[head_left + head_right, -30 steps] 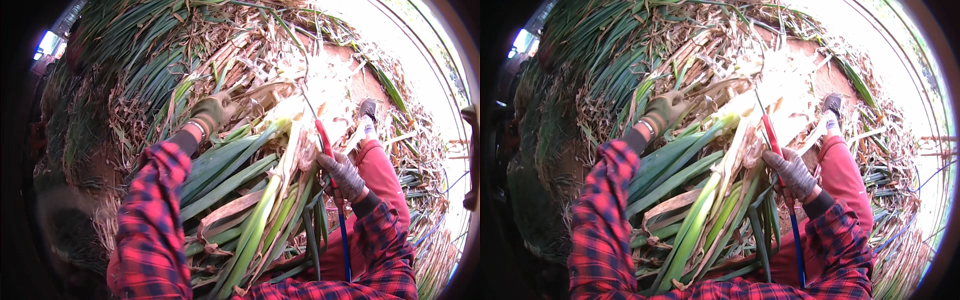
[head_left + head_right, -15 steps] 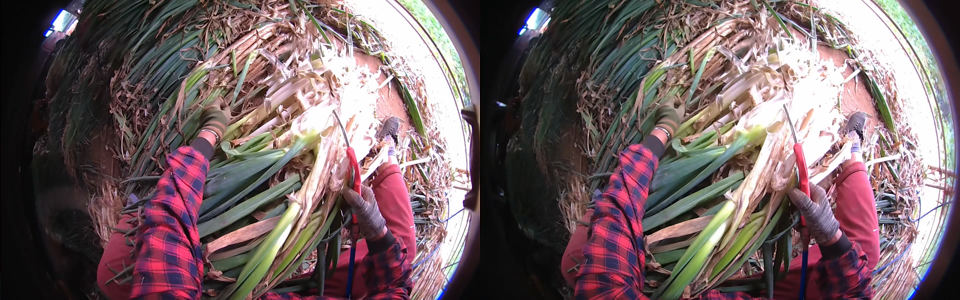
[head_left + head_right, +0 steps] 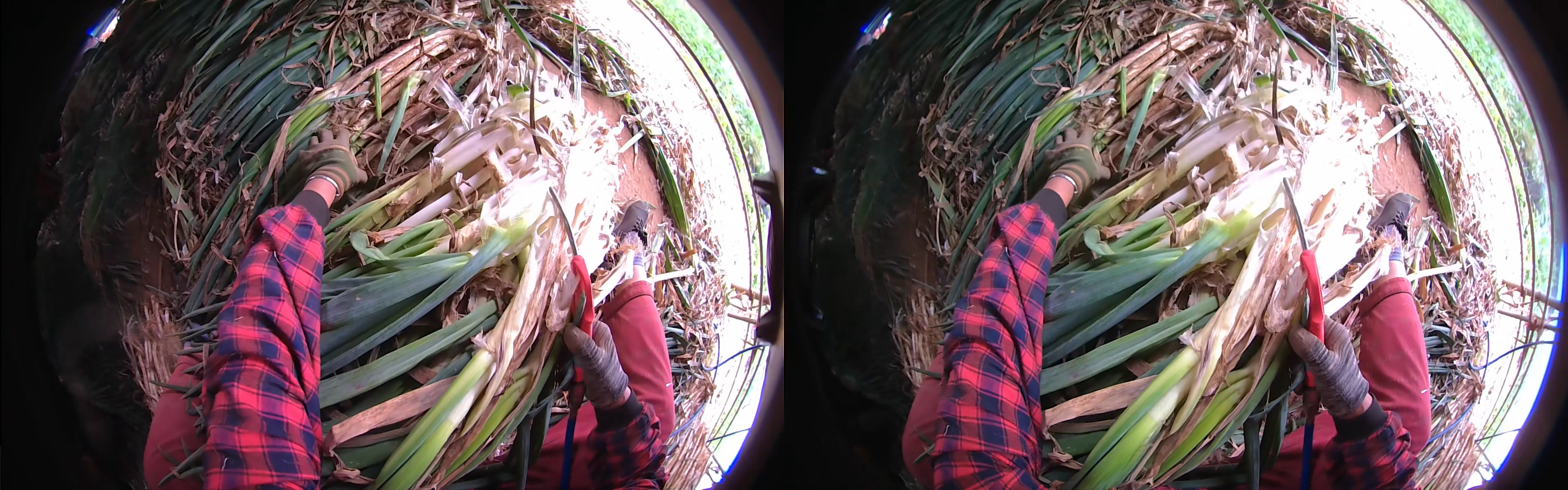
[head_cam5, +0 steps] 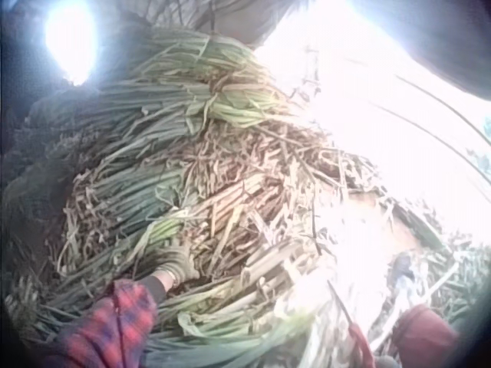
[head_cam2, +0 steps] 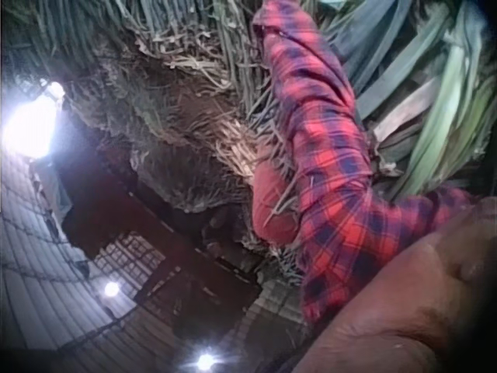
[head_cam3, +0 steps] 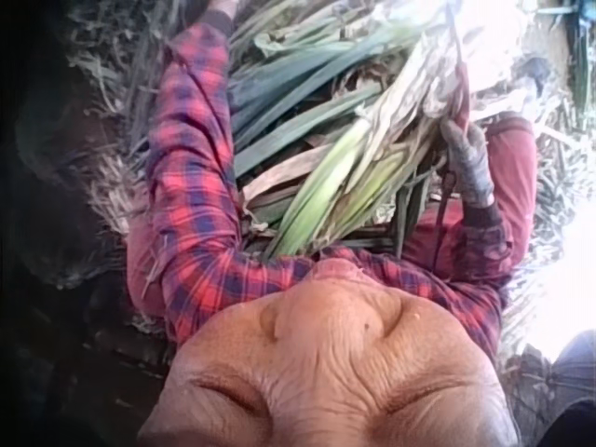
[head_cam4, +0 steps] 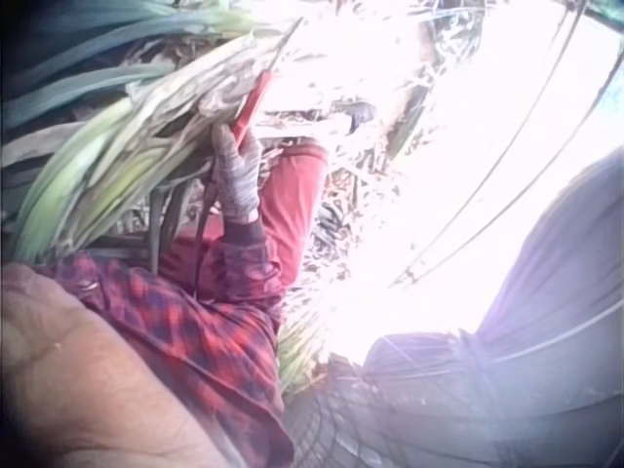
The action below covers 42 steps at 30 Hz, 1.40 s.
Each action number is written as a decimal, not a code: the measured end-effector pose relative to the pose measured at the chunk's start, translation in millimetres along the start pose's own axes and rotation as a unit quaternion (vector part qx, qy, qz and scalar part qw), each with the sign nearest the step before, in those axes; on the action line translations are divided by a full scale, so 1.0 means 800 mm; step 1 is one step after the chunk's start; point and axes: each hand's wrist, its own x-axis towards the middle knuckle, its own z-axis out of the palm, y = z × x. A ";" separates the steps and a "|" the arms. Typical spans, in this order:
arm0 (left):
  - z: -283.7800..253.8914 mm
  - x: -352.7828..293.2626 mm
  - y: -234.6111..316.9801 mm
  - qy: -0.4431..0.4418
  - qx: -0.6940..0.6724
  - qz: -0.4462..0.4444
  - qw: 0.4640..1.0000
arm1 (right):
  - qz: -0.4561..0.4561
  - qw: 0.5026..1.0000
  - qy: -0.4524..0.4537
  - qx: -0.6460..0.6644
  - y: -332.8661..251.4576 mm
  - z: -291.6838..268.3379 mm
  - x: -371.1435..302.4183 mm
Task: The person uses red-handled pruning shears to cut long green plant leaves from a large pile. They repeatedly grasp bundles of leaves with one hand and snip them near the base with the shears, then drop the trimmed pieces onto the pile. The work continues throughout the clip with consistent cutting and handling of the foliage.
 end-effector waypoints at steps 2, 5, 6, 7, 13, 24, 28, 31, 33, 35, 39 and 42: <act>0.004 0.000 0.004 0.034 0.019 0.004 0.999 | -0.016 1.000 0.010 0.004 0.003 0.003 0.001; -0.016 0.027 -0.007 -0.033 0.018 -0.009 0.999 | 0.009 1.000 -0.013 -0.006 -0.007 0.004 0.002; -0.018 0.031 -0.009 -0.027 0.019 -0.025 0.999 | -0.004 1.000 -0.010 -0.003 -0.006 0.007 0.004; -0.002 0.057 -0.014 -0.029 0.025 -0.038 0.999 | -0.019 1.000 -0.005 0.002 -0.003 0.011 0.007; -0.021 0.032 0.015 -0.092 0.019 -0.019 0.995 | 0.006 1.000 0.001 0.006 -0.004 0.010 0.007; -0.001 0.053 0.002 -0.052 0.087 0.010 0.995 | -0.006 1.000 -0.022 0.018 0.002 0.003 0.009; 0.007 0.050 0.020 -0.033 0.069 0.002 0.997 | 0.003 1.000 -0.012 0.019 -0.002 0.002 0.006; 0.006 0.007 0.021 -0.048 0.078 0.030 0.995 | 0.011 0.999 -0.023 0.038 -0.012 0.005 0.003; 0.033 0.005 0.005 -0.001 0.057 0.018 0.998 | 0.015 0.998 -0.042 0.036 -0.010 0.004 0.004; 0.052 0.018 -0.013 0.032 0.049 0.030 0.998 | 0.025 0.998 -0.053 0.012 -0.009 0.000 0.005; 0.011 0.003 0.016 -0.063 0.083 0.034 0.994 | 0.005 0.998 -0.055 0.026 0.005 -0.009 0.001; 0.034 0.004 -0.017 -0.030 0.086 0.018 0.996 | -0.020 0.996 -0.089 0.011 0.004 -0.012 0.000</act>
